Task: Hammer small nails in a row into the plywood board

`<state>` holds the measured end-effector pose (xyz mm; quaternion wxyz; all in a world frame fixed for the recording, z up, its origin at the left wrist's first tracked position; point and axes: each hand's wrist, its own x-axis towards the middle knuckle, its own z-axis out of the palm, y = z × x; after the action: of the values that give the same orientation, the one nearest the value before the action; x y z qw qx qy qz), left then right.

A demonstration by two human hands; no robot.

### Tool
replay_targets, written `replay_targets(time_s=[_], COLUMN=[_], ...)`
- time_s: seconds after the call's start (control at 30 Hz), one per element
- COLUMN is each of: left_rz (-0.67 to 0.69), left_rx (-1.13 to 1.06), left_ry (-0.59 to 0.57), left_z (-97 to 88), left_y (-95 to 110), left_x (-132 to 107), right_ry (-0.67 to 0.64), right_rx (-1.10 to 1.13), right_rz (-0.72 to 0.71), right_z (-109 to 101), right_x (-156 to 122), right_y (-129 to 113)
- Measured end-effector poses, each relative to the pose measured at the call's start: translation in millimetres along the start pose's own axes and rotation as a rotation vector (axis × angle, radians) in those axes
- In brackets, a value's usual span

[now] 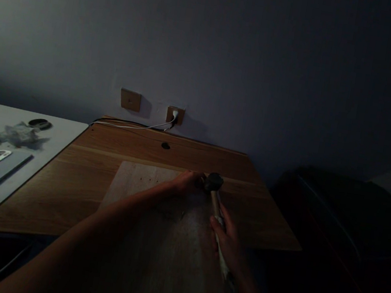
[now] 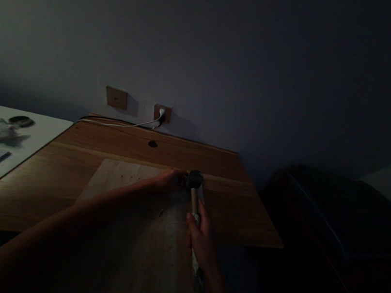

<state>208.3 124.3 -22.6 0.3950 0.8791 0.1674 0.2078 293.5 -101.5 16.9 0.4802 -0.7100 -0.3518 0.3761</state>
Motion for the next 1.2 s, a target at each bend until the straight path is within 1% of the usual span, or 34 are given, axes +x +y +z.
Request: replay_targets(time_s=[0.17, 0.3, 0.37, 0.43, 0.53, 0.57, 0.63, 0.67, 0.7, 0.8, 0.87, 0.93, 1.0, 1.07, 1.2], left_rz=[-0.006, -0.037, -0.048, -0.014, 0.069, 0.088, 0.112, 0.112, 0.116, 0.158, 0.177, 0.166, 0.145, 0.128, 0.090], left_rx=[0.005, 0.009, 0.026, 0.085, 0.241, 0.287, 0.371, 0.413, 0.447, 0.504, 0.526, 0.554, 0.555, 0.493, 0.305], left_ry=[0.018, 0.000, -0.020, -0.021, -0.046, -0.095, -0.259, -0.308, -0.325, -0.310, -0.299, -0.287, -0.248, -0.180, -0.039], left_z=[0.1, 0.2, -3.2, -10.9, -27.4, -32.4, -38.7, -39.5, -38.6, -29.2, -22.4, -19.1, -20.3, -24.1, -27.7], left_y=[2.0, 2.7, 3.0, 5.3, 17.8, 24.6, 39.9, 47.6, 54.5, 68.4, 71.5, 70.0, 63.8, 52.5, 21.2], left_x=[-1.0, 0.6, 0.5, -3.3, -19.4, -27.3, -44.9, -53.6, -61.6, -77.7, -80.2, -75.9, -65.9, -52.8, -32.4], right_ry=[-0.002, 0.002, 0.028, 0.061, 0.065, 0.060, 0.058, 0.061, 0.065, 0.077, 0.084, 0.089, 0.092, 0.094, 0.126], right_rx=[0.006, 0.037, 0.047, 0.049, 0.055, 0.056, 0.050, 0.043, 0.035, 0.023, 0.026, 0.025, 0.027, 0.033, 0.037], right_rz=[0.020, 0.024, 0.024, 0.037, 0.065, 0.066, 0.059, 0.059, 0.062, 0.075, 0.077, 0.077, 0.080, 0.077, 0.048], right_z=[0.6, 0.5, -1.3, -4.1, -8.6, -9.7, -11.0, -11.3, -11.4, -11.2, -10.5, -9.3, -7.9, -6.8, -6.6], right_x=[0.0, -2.6, -4.5, -6.2, -6.9, -6.6, -5.2, -4.4, -3.7, -2.6, -2.7, -3.1, -3.4, -3.3, -2.3], right_y=[1.2, -3.1, -4.1, -2.9, 3.2, 6.0, 11.8, 14.5, 16.9, 21.8, 23.2, 23.6, 23.7, 24.3, 27.9])
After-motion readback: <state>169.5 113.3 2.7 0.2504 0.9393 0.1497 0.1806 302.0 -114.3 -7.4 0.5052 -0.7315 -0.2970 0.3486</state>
